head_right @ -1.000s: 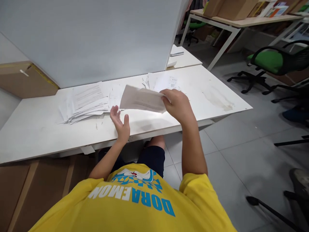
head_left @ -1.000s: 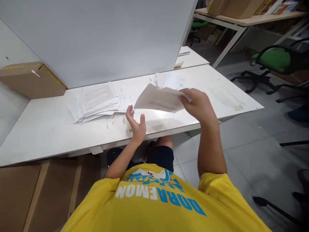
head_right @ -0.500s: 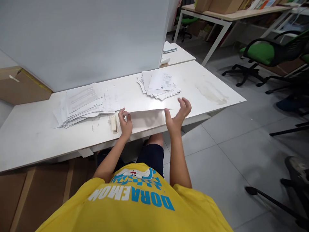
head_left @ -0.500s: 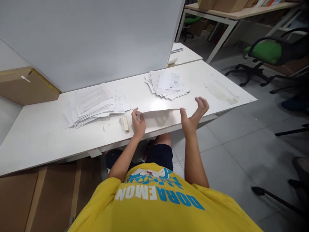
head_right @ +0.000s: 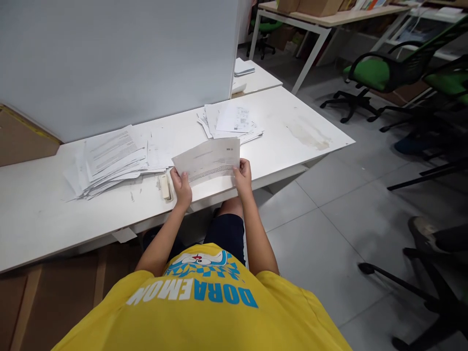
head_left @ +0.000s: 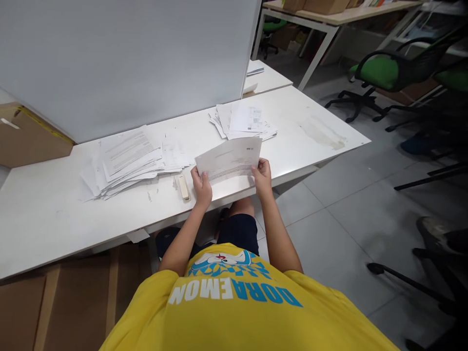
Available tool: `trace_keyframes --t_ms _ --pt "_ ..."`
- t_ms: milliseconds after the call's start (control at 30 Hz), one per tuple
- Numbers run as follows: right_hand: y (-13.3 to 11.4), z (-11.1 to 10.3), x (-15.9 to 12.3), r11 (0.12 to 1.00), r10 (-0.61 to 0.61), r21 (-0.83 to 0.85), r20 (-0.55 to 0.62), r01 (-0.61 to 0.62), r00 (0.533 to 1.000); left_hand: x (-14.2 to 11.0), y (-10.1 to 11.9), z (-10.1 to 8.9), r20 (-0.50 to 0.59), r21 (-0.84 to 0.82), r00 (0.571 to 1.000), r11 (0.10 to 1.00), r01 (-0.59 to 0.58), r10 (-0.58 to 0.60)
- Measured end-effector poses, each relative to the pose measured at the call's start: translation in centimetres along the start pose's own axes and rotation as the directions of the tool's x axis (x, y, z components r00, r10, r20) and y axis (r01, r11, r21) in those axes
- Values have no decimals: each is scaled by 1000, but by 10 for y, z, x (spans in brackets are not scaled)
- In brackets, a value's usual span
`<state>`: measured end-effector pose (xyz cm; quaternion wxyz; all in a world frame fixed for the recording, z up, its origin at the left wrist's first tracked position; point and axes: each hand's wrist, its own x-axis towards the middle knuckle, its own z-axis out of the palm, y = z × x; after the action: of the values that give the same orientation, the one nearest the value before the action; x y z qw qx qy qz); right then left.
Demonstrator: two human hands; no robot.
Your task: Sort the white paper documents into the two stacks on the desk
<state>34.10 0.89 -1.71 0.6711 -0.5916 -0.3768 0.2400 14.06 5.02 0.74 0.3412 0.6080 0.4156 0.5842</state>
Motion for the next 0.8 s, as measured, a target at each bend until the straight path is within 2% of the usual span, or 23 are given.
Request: trace_keyframes --t_ms 233,400,500,567,633,700,800 --pt "-8 -2 -1 1000 7 16 -60 -6 998 -5 -2 -2 -77 37 996 998 -48 51" --pt "-12 1 1 990 108 93 -54 -103 993 -3 -3 1 -80 10 993 996 -85 86" --pt "-22 -7 -3 984 163 77 -67 -158 984 -8 7 -3 -64 -4 996 998 -70 70" --pt "-34 -22 -13 975 216 48 20 -216 976 -19 22 -16 -15 -9 999 999 -34 33" --pt "-46 -42 -29 955 290 15 191 -298 938 -37 42 -41 102 -15 994 999 30 -29" --pt "-55 -63 -51 922 373 -29 342 -387 863 -59 61 -72 253 -6 961 994 113 -108" --pt "-57 -79 -85 854 493 -78 437 -515 752 -86 73 -113 336 46 898 957 287 -285"
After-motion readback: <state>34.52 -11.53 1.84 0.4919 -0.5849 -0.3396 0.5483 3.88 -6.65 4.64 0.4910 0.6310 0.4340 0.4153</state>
